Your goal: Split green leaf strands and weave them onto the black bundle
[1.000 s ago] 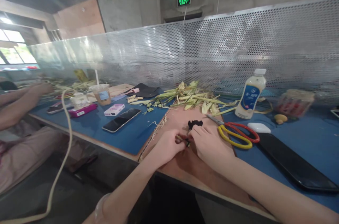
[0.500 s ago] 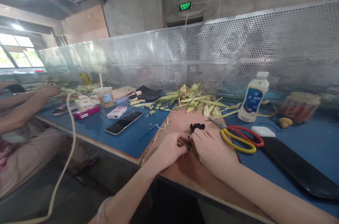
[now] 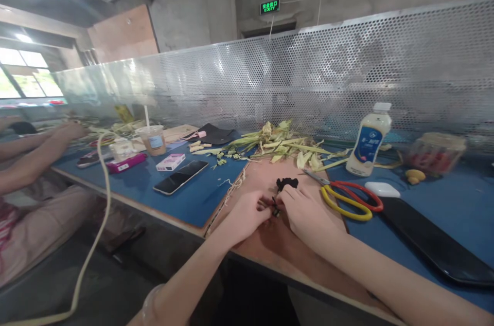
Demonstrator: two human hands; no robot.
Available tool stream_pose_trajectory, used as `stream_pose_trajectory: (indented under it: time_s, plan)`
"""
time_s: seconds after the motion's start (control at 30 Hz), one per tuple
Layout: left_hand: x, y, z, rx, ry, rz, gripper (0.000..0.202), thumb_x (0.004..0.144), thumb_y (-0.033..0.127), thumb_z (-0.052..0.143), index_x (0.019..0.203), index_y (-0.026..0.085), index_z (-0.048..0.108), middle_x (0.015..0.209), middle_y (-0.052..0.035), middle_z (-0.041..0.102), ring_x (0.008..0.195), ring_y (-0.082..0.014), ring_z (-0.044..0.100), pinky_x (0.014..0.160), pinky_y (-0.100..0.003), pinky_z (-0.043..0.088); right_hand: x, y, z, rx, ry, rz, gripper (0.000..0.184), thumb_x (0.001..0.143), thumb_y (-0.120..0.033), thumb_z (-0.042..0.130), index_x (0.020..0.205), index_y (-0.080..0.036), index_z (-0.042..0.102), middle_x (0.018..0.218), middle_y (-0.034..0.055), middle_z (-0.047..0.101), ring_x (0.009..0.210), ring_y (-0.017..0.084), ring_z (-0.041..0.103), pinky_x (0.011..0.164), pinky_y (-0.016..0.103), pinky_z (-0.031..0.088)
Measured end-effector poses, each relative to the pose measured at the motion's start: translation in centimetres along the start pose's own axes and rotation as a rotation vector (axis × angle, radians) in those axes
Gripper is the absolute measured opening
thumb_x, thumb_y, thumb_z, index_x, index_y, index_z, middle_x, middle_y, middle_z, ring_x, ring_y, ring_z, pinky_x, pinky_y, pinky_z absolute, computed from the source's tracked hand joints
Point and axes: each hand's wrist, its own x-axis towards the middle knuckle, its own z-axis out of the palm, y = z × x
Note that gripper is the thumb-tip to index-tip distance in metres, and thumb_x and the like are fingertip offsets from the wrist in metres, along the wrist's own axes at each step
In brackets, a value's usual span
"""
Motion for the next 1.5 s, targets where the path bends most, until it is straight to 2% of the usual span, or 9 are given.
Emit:
stream_pose_trajectory:
  time_s: [0.13, 0.27, 0.43, 0.67, 0.8, 1.07, 1.2, 1.33, 1.5]
  plan:
    - [-0.1, 0.0, -0.1, 0.032, 0.026, 0.051, 0.016, 0.073, 0.02, 0.048, 0.089, 0.016, 0.052, 0.071, -0.0034, 0.065, 0.063, -0.0156, 0.062, 0.053, -0.023, 0.043, 0.0, -0.1, -0.9, 0.071, -0.043, 0.029, 0.016, 0.074, -0.003, 0.05, 0.083, -0.014, 0.057, 0.082, 0.0067, 0.056, 0.078, 0.02, 0.052, 0.07, 0.032, 0.034]
    - [-0.2, 0.2, 0.0, 0.018, 0.045, 0.086, 0.014, 0.071, 0.016, 0.047, 0.084, 0.016, 0.051, 0.071, -0.0021, 0.063, 0.063, -0.0145, 0.062, 0.053, -0.022, 0.043, 0.1, -0.3, -1.2, 0.082, -0.005, 0.037, 0.016, 0.075, -0.002, 0.047, 0.081, -0.015, 0.056, 0.08, 0.0062, 0.055, 0.078, 0.02, 0.051, 0.069, 0.031, 0.033]
    - [-0.1, 0.0, 0.0, 0.053, 0.025, 0.072, 0.018, 0.071, 0.015, 0.045, 0.086, 0.016, 0.055, 0.072, -0.0036, 0.064, 0.067, -0.0163, 0.063, 0.053, -0.022, 0.044, 0.2, -0.4, -0.9, 0.153, -0.001, 0.079, 0.015, 0.077, -0.003, 0.047, 0.081, -0.015, 0.055, 0.081, 0.0054, 0.055, 0.079, 0.019, 0.052, 0.069, 0.03, 0.033]
    - [0.1, -0.5, 0.1, 0.085, 0.035, 0.064, 0.02, 0.073, 0.021, 0.048, 0.091, 0.015, 0.057, 0.079, -0.0061, 0.066, 0.072, -0.0176, 0.064, 0.06, -0.025, 0.046, 0.3, -0.4, -0.8, 0.221, -0.083, 0.144, 0.015, 0.078, -0.004, 0.046, 0.084, -0.014, 0.056, 0.086, 0.0068, 0.055, 0.084, 0.02, 0.051, 0.072, 0.03, 0.034]
    - [-0.1, 0.1, 0.0, 0.093, 0.031, 0.053, 0.021, 0.074, 0.022, 0.048, 0.091, 0.015, 0.058, 0.079, -0.006, 0.067, 0.072, -0.0165, 0.064, 0.06, -0.024, 0.046, 0.3, -0.5, -0.9, 0.203, -0.066, 0.138, 0.015, 0.078, -0.005, 0.047, 0.084, -0.014, 0.057, 0.085, 0.0068, 0.055, 0.083, 0.02, 0.051, 0.072, 0.031, 0.034]
    - [-0.3, 1.4, 0.2, 0.315, 0.113, 0.13, 0.013, 0.071, 0.016, 0.046, 0.076, 0.016, 0.058, 0.068, -0.0018, 0.065, 0.061, -0.0129, 0.059, 0.053, -0.02, 0.04, 0.3, -0.2, -0.1, 0.255, -0.035, 0.135, 0.015, 0.079, -0.005, 0.044, 0.082, -0.014, 0.055, 0.086, 0.0076, 0.055, 0.082, 0.019, 0.05, 0.07, 0.029, 0.033]
    - [-0.4, 1.3, 0.0, 0.307, 0.1, 0.155, 0.013, 0.072, 0.018, 0.043, 0.074, 0.017, 0.056, 0.066, -0.001, 0.063, 0.061, -0.0131, 0.058, 0.052, -0.02, 0.039, 0.2, -0.1, 0.1, 0.263, -0.006, 0.137, 0.014, 0.08, -0.006, 0.042, 0.081, -0.013, 0.055, 0.084, 0.0075, 0.055, 0.08, 0.018, 0.05, 0.068, 0.029, 0.033]
    - [-0.4, 1.2, -0.2, 0.245, 0.104, 0.174, 0.01, 0.073, 0.019, 0.044, 0.072, 0.018, 0.054, 0.07, -0.0013, 0.063, 0.066, -0.0142, 0.06, 0.055, -0.02, 0.042, 0.1, -0.1, -0.5, 0.252, -0.055, 0.156, 0.016, 0.08, -0.005, 0.042, 0.083, -0.013, 0.055, 0.084, 0.0071, 0.056, 0.08, 0.018, 0.051, 0.068, 0.029, 0.033]
    - [-0.2, 0.8, 0.0, 0.103, 0.081, 0.117, 0.008, 0.074, 0.022, 0.042, 0.074, 0.019, 0.05, 0.073, -0.0013, 0.062, 0.064, -0.0145, 0.062, 0.055, -0.022, 0.047, 0.2, -0.1, -0.8, 0.21, -0.062, 0.134, 0.016, 0.078, -0.004, 0.045, 0.086, -0.014, 0.055, 0.085, 0.0071, 0.056, 0.083, 0.02, 0.051, 0.069, 0.029, 0.032]
